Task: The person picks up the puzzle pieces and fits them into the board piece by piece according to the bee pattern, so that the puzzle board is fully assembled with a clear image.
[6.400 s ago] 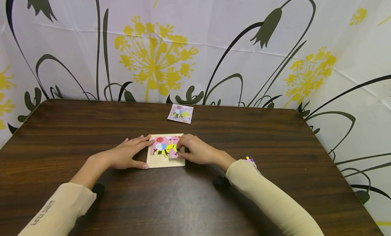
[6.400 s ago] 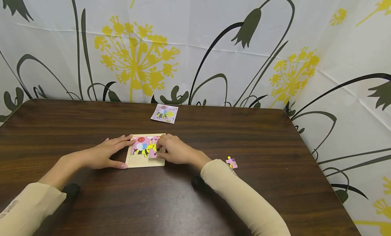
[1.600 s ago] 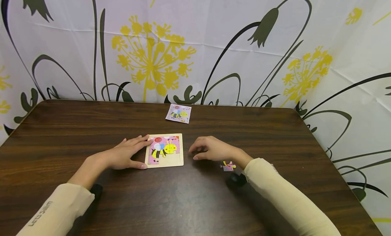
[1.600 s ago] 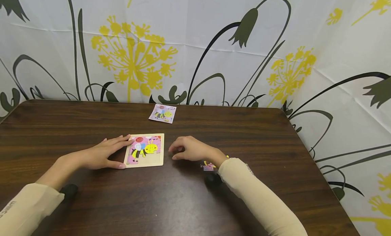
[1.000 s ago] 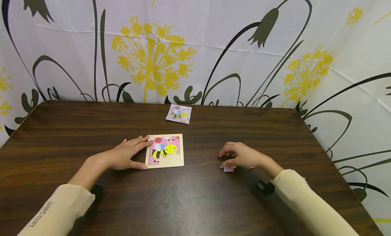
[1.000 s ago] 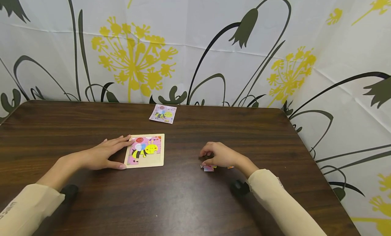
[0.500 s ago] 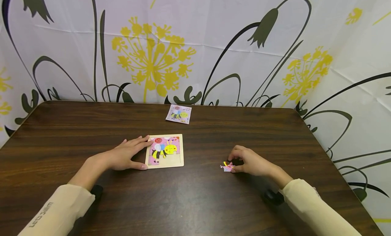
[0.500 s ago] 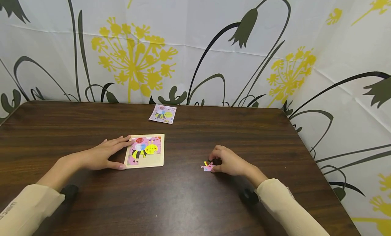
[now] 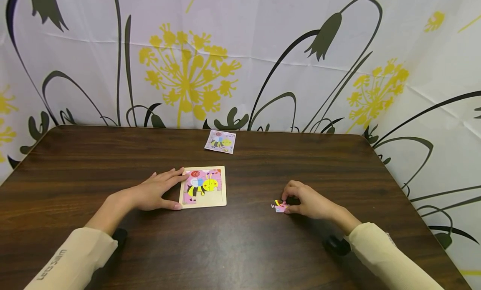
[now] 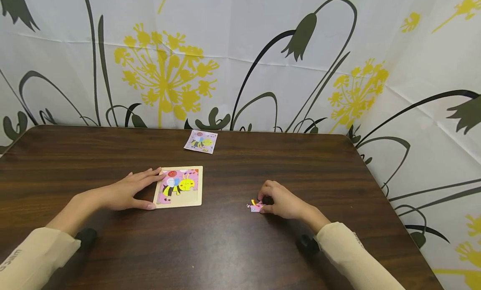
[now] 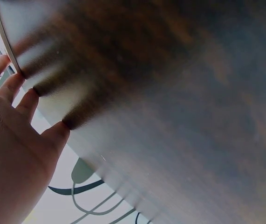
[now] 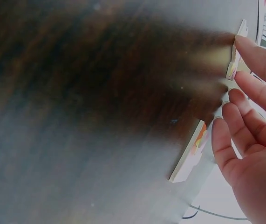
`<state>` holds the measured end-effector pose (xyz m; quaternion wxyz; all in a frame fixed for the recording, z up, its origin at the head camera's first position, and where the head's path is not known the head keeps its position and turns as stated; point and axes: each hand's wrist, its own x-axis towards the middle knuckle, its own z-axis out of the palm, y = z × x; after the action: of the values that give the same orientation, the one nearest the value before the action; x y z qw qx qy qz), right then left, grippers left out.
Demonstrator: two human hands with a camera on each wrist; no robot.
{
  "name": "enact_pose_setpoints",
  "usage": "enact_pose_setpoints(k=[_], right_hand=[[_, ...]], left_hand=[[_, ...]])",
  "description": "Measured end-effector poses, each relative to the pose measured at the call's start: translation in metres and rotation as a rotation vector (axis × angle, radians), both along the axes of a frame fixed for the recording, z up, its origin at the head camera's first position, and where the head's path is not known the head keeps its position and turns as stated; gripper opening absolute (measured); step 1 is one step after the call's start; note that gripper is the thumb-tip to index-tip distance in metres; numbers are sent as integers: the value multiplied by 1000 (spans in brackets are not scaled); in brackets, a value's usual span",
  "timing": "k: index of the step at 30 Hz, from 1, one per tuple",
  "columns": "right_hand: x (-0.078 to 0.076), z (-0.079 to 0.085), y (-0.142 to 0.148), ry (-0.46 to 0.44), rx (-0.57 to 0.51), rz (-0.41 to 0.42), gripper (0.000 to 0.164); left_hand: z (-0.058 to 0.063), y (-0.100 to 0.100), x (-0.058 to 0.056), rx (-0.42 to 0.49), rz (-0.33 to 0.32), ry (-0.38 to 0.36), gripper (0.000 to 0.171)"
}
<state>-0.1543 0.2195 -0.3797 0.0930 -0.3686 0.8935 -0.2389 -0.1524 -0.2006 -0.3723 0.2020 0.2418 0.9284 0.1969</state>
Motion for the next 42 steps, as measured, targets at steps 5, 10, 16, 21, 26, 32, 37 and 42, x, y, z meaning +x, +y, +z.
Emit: enact_pose_setpoints(k=[5,10,16,21,26,32,37,42], right_hand=[[1,1,1,-27,20,-11,22],[2,1,2,-41,33,-12,21],[3,-1,2,-11,14,11,17],[3,-3,3,14,8,21,15],[3,-4,2,45,-13,35,17],[3,-2,2,66,-39,58,19],[2,0,2,46,-42,52,20],[0,1,1,17,-65,31,19]], left_hand=[[1,1,0,1,-8,7,89],[1,2,0,-4,-12,10,88],[3,2,1,-3,-9,11,88],[3,2,1,2,-11,13,87],[2,1,1,9,-14,14,87],[1,1,2,21,-19,23,86],[2,1,1,18,-17,18,86],[3,1,1,13,-14,11,87]])
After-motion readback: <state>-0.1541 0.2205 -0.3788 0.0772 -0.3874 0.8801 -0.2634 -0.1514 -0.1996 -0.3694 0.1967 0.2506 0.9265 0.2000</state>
